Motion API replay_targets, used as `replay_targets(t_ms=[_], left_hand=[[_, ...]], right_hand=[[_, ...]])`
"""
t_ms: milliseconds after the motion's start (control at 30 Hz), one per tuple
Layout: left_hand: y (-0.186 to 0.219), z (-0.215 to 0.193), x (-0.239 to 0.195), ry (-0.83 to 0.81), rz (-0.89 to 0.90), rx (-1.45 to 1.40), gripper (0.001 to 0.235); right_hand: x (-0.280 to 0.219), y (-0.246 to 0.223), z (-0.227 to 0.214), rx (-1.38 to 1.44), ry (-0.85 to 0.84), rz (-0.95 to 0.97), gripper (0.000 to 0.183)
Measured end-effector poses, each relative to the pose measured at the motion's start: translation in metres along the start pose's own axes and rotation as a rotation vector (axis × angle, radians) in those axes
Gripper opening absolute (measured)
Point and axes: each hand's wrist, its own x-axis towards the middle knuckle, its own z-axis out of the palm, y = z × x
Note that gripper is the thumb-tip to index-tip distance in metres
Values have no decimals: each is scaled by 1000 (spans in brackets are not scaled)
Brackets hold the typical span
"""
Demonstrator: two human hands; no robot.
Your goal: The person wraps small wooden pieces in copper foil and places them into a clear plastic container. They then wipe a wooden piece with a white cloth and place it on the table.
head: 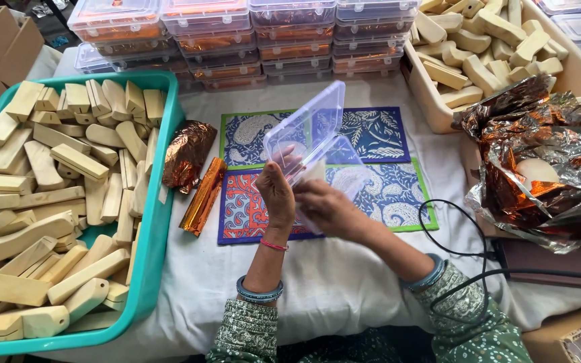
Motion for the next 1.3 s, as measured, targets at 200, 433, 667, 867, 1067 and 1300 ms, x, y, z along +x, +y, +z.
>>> replay_targets(t_ms=[200, 433, 667, 867, 1067, 1300], left_hand=[[14, 2, 0, -11, 47, 60, 67], [24, 8, -10, -78, 211, 361, 73], [34, 17, -11, -85, 311, 314, 70], [36, 8, -6, -21, 191, 305, 68], [27, 0, 9, 138, 11, 141, 66], [24, -11, 18, 145, -135, 125, 71]], right_hand=[[2, 21, -15, 21, -248, 1, 30], [-2, 40, -12, -628, -65, 223, 23], [-21, 28, 3, -460, -340, 218, 15], [-36, 15, 37, 95, -248, 181, 11], [-34, 62, -11, 947, 11, 529, 22], [-66, 117, -143, -580, 265, 740, 22]])
